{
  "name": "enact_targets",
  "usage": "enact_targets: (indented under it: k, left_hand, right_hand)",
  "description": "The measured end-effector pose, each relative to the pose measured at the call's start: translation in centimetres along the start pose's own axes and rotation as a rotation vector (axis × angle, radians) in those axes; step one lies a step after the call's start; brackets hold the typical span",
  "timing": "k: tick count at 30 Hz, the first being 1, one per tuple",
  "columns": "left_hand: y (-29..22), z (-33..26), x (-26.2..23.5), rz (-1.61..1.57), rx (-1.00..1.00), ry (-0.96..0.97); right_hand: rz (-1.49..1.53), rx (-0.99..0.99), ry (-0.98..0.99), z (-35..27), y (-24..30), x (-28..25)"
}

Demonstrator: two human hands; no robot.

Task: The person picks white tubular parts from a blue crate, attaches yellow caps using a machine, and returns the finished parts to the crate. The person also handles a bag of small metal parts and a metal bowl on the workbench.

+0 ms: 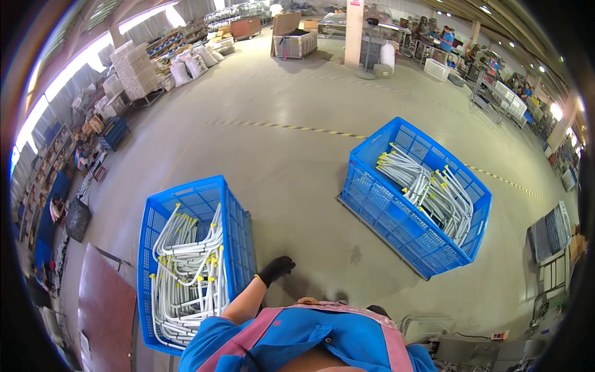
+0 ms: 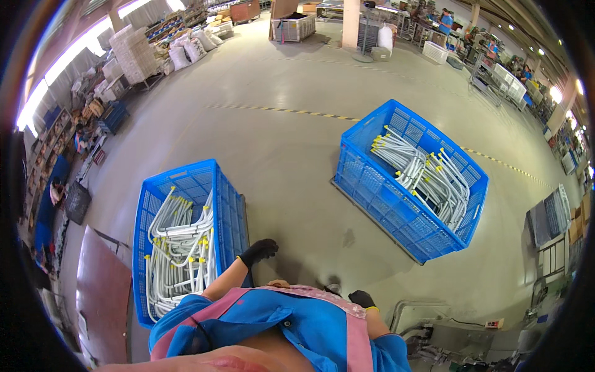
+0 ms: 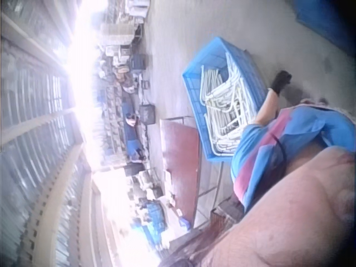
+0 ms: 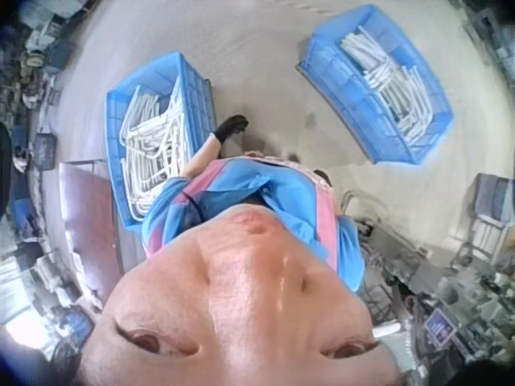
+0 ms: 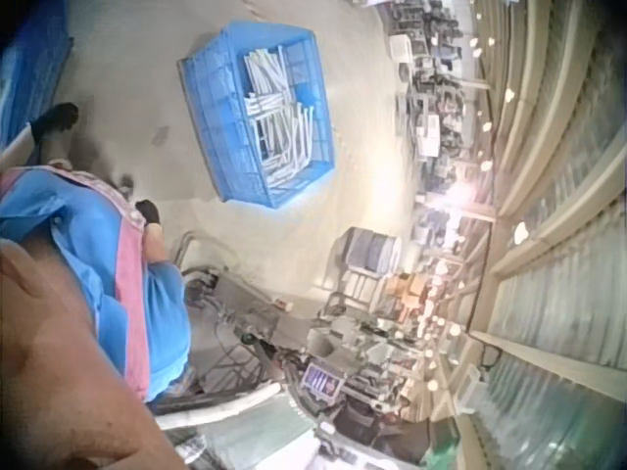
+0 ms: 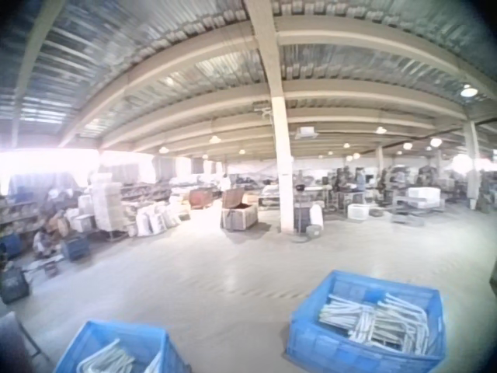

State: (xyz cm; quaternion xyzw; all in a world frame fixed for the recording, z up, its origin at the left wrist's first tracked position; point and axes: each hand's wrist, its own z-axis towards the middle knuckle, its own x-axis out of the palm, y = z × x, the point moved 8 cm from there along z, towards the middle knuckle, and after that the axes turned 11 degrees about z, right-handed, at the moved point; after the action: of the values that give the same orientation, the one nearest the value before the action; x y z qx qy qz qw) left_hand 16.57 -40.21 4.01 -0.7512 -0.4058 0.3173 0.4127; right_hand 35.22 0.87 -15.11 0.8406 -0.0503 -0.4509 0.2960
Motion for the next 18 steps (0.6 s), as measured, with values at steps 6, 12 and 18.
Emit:
enact_targets:
  k: [6,12,18]
  left_hand:
    - [-4.9,6.8,9.2,0.037,0.128,0.264]
    - [-9.7,13.0,14.0,0.202,-0.243,0.362]
    - [-17.3,24.6,20.6,0.528,-0.233,0.504]
  right_hand:
    - [0.181,0.380,-0.278,-4.1,-9.0,-12.4]
    - [0.682,0.344,-0.718,-7.1,-7.4,-23.9]
    - [0.805,0.655,-0.773,-7.7,-12.7,-29.5]
